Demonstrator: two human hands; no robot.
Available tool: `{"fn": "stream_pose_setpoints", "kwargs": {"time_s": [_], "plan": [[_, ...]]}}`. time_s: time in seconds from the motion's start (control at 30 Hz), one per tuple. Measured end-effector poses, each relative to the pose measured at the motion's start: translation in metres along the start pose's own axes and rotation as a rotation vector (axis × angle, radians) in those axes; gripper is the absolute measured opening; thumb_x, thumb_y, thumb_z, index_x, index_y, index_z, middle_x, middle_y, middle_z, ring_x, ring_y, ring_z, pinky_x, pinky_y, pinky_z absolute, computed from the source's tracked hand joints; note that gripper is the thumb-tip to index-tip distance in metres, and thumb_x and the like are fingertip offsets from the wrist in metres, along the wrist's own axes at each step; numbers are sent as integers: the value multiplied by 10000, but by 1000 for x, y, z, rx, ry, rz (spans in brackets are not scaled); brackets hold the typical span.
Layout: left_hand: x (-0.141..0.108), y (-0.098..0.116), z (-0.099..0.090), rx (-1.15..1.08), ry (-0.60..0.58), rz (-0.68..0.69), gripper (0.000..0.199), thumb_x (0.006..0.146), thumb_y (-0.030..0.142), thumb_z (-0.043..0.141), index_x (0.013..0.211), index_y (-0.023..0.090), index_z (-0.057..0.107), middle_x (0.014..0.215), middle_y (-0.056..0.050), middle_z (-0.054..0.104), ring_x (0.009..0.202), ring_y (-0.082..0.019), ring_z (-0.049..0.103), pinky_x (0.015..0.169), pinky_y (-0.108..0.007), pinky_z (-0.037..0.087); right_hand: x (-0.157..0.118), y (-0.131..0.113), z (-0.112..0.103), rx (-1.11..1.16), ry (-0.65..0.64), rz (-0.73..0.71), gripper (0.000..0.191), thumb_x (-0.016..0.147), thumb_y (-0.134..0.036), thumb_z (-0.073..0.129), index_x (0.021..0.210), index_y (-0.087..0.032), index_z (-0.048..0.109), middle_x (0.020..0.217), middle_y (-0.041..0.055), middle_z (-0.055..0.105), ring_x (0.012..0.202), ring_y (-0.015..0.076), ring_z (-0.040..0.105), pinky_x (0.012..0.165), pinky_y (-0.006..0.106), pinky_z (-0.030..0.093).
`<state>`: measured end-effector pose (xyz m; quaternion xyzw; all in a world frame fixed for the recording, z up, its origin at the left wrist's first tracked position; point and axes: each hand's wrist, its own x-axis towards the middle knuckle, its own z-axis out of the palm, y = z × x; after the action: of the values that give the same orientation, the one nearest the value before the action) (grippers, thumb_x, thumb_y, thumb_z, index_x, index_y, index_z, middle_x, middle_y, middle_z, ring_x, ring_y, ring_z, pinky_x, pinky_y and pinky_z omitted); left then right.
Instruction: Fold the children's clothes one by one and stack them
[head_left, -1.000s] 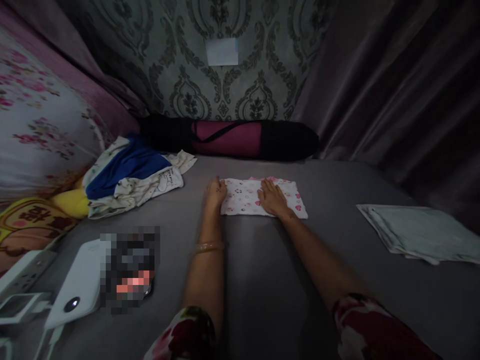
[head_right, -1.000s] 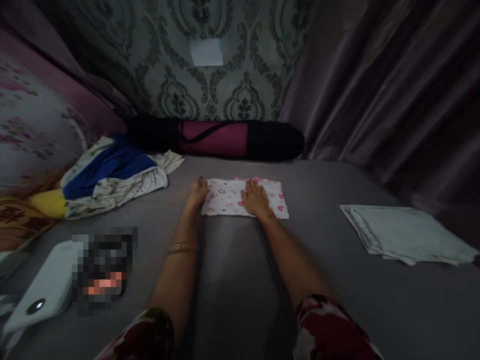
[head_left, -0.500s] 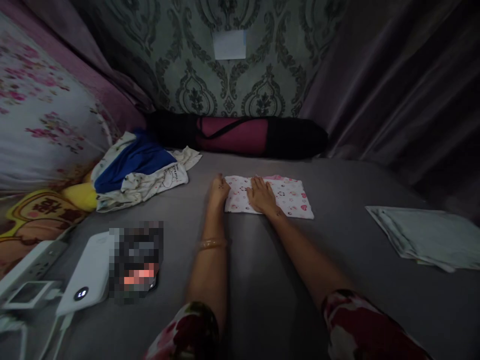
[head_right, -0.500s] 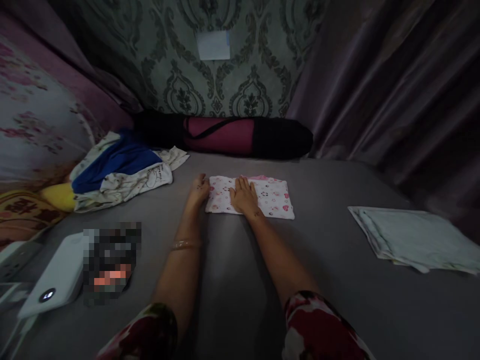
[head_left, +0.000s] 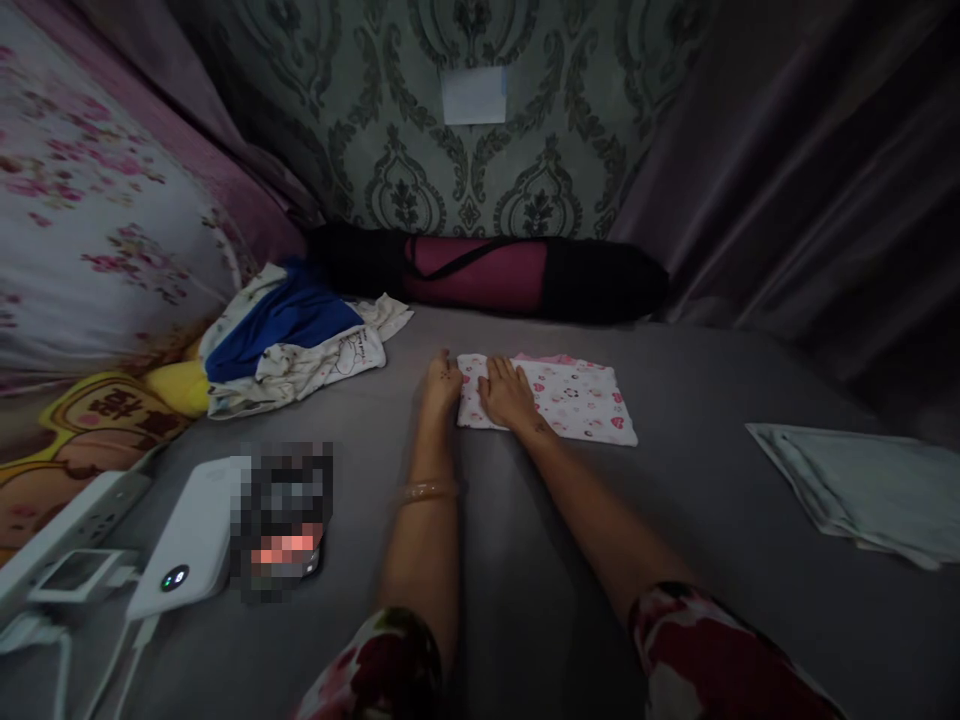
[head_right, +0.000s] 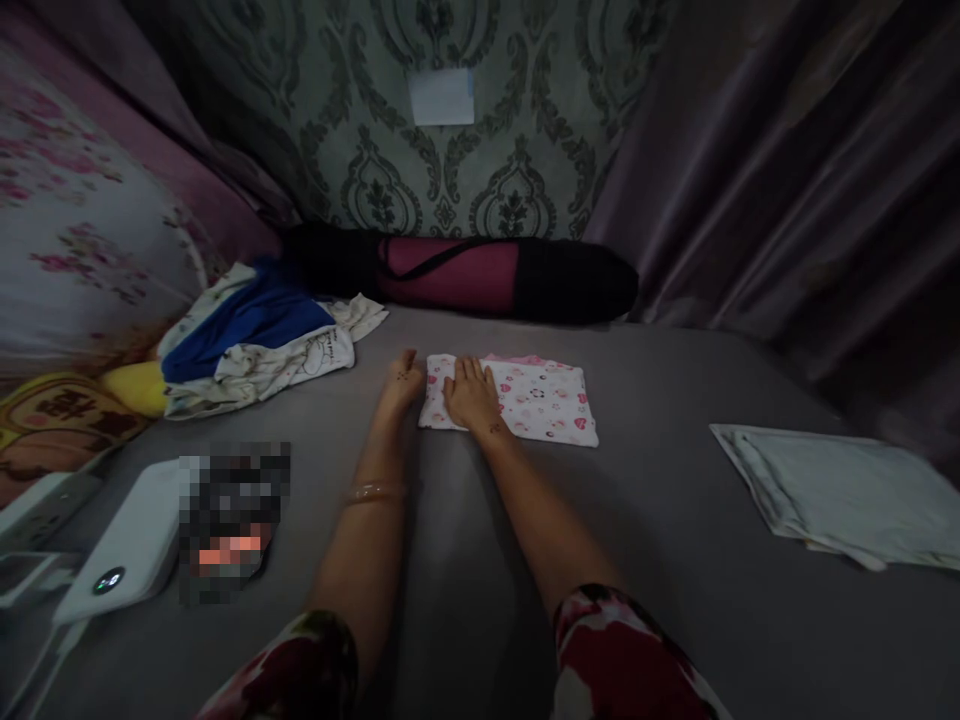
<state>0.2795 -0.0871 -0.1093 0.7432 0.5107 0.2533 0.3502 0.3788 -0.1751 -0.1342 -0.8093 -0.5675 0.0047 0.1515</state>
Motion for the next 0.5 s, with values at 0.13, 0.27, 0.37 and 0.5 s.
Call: {"fn": "stream_pose_setpoints", "kwargs": {"time_s": [0.13, 0.27, 0.37, 0.5], "plan": [[2, 0, 0, 13, 9, -4, 507, 870, 100, 357, 1355, 86, 502, 1341, -166, 582, 1277, -225, 527, 1060, -338, 413, 2, 1, 0, -7, -5, 3, 563, 998, -352, 246, 1467, -58, 353, 1534, 150, 349, 1431, 271, 250, 1162, 448, 156], [3, 3, 2, 6, 6, 3, 483, 893, 122, 341, 1344, 61, 506, 1367, -163, 561, 1287, -210, 516, 1061, -301, 403, 4, -13, -8, -30, 6, -4, 552, 984, -313, 277, 1455, -42, 371, 1542, 174, 321, 1435, 298, 236, 1155, 471, 163], [5, 1, 4, 9, 15, 9, 484, 892, 133, 361, 1348, 61, 503, 1358, -161, 570, 1281, -208, 522, 1053, -281, 407, -1, -29, -9, -23, 9, -90, 537, 981, -288, 280, 1460, -65, 372, 1550, 151, 316, 1446, 283, 212, 1164, 463, 127], [9, -6, 8, 69, 19, 33, 479, 902, 192, 391, 1365, 136, 498, 1280, -125, 635, 1235, -223, 563, 1028, -327, 439, -9, -39, -4, 7, -46, -121, 525, 979, -274, 276, 1445, -67, 400, 1544, 154, 326, 1444, 289, 218, 1163, 486, 112]]}}
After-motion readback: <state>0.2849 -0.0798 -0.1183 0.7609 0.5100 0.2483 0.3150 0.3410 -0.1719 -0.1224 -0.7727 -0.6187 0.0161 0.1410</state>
